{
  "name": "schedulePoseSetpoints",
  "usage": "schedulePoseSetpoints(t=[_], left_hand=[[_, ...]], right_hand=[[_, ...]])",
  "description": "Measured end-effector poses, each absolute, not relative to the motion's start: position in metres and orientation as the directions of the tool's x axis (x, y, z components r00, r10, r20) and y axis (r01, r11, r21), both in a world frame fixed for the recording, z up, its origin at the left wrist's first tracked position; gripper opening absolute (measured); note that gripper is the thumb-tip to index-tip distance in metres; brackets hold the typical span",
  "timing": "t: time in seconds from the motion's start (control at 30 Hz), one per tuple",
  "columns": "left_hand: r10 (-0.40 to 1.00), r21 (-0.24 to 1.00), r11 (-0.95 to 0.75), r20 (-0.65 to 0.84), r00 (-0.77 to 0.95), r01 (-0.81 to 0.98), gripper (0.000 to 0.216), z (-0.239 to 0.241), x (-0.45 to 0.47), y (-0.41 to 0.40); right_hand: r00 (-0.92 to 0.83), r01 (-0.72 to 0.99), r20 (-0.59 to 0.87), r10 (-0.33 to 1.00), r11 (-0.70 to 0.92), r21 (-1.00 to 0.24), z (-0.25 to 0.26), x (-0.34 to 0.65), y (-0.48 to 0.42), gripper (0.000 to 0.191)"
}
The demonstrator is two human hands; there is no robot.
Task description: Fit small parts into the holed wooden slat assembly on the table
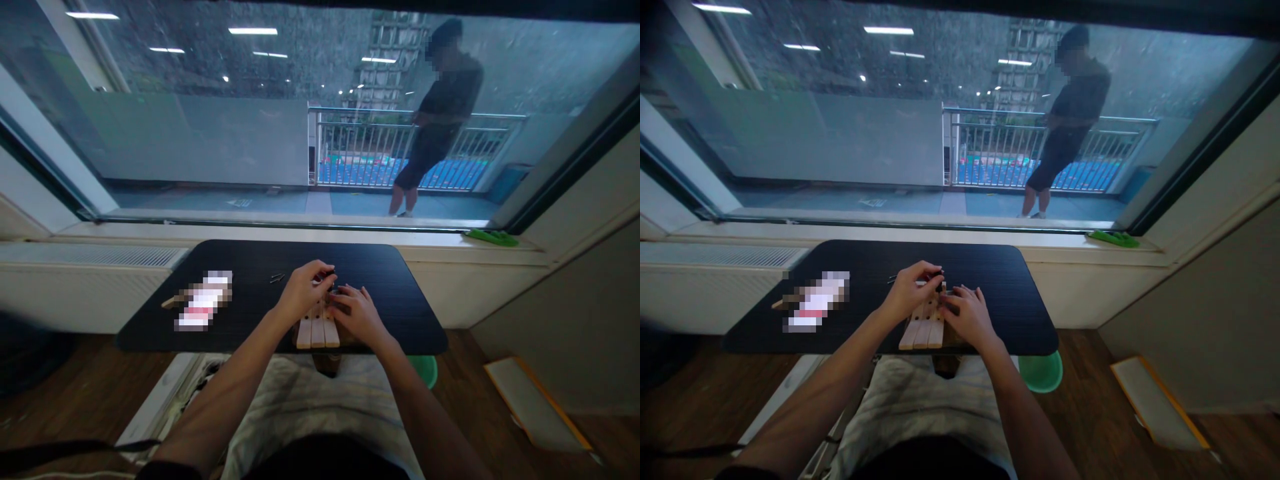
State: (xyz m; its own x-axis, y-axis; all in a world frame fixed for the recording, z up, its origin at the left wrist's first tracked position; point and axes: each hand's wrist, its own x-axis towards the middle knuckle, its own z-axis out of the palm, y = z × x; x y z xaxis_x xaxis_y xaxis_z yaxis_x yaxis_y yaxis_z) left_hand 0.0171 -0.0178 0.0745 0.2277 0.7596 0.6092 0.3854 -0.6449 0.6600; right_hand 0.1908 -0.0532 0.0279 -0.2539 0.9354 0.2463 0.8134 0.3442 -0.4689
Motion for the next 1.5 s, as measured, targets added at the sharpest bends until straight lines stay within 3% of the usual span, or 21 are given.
schedulePoseSetpoints(t=[0.93,1.27,1.5], left_hand=[[0.798,0.727,-0.602,0.56,0.22,0.332,0.015,0.0777,0.0149,-0.0222],[0.631,0.557,-0.756,0.759,0.158,0.344,0.009,0.075,0.0169,-0.0172],[0.684,0.596,-0.694,0.72,0.113,0.404,0.01,0.075,0.0178,-0.0205]], right_hand=[[-0.261,0.812,0.301,0.917,0.378,-0.445,0.0226,0.1904,-0.0537,0.029],[-0.236,0.819,0.302,0.924,0.356,-0.45,0.0234,0.1886,-0.0549,0.028],[-0.236,0.82,0.304,0.923,0.358,-0.448,0.0229,0.1881,-0.0559,0.028]])
